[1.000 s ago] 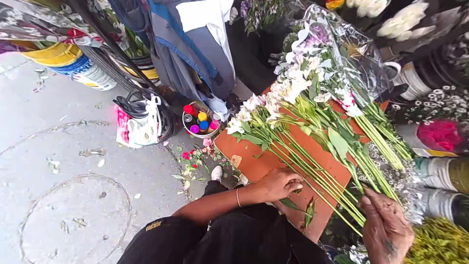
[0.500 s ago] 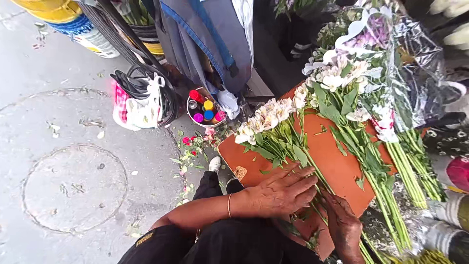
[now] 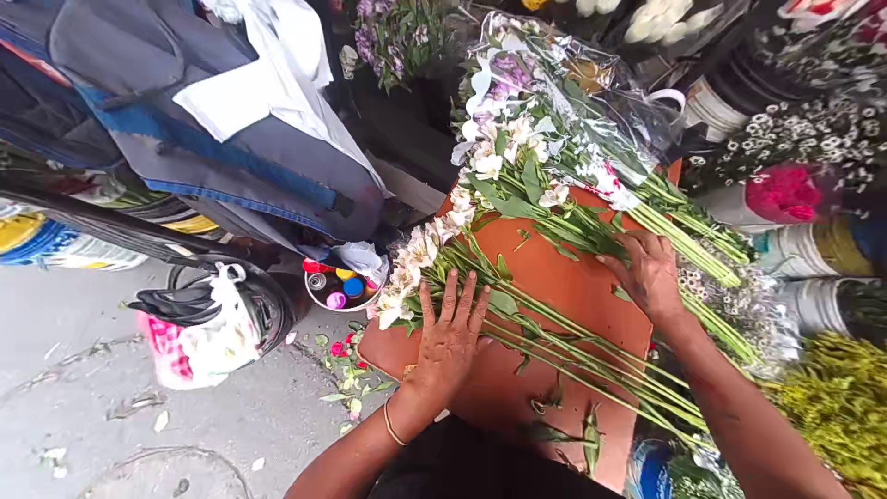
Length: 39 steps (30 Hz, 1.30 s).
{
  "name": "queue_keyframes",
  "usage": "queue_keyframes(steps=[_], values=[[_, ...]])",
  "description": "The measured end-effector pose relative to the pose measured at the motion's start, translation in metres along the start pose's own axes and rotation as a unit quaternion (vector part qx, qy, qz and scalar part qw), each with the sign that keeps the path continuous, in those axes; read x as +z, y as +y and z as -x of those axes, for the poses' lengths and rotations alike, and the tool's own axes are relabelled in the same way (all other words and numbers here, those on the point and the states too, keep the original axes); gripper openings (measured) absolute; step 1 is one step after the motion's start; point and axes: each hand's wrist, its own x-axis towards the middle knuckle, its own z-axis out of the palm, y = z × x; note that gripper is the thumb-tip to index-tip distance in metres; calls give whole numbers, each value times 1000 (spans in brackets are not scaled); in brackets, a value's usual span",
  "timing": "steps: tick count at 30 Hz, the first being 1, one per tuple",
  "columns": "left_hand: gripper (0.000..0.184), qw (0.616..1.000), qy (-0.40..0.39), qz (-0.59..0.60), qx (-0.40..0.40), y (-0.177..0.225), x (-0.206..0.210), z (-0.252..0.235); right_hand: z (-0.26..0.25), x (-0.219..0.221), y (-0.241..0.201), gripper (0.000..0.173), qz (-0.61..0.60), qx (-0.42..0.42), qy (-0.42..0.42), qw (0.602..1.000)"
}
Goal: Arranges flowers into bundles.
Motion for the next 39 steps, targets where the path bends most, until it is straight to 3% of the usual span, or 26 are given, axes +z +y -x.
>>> queue_keyframes(steps=[3,5,8,10,13,18,21,26,28,30,31,34,35,37,39], values=[[80,1000,15,1,1,2,-5,-1,-10,22,21,33,-14,19,-46,999],[77,1000,25,2,-1,0,-9,-1,-7,21,20,27,-19,9,1,1000],[72,1000,30,-5,-7,1,-13,1,5,23,12,32,31,-10,100,995],[70,999,35,-4,-5,6,-17,0,10,34,11,39,74,-27,92,993],[66,998,58,10,14,16,-27,0,3,42,11,29,95,-30,68,993],[50,992,103,45,56,28,-39,10,-12,10,3,26,104,-29,151,983],[43,985,132,79,77,33,-42,16,-14,-24,-5,37,104,14,148,983],[37,962,124,228,87,50,-55,19,-7,-83,-33,41,71,-9,187,980],[37,929,116,347,59,57,-64,13,5,-113,-61,35,81,-45,215,972],[41,859,116,497,26,63,-72,-1,27,-138,-98,33,76,-64,213,972],[44,810,101,578,9,66,-78,-9,42,-148,-117,34,68,-67,201,975],[50,606,72,792,-38,80,-101,-28,94,-162,-165,35,35,-66,158,985],[49,565,76,820,-42,85,-106,-31,113,-163,-176,35,23,-60,143,988],[42,541,82,837,-27,91,-108,-30,147,-160,-188,36,2,-38,120,992],[35,559,63,826,19,98,-102,-25,177,-153,-191,37,-30,4,109,994]])
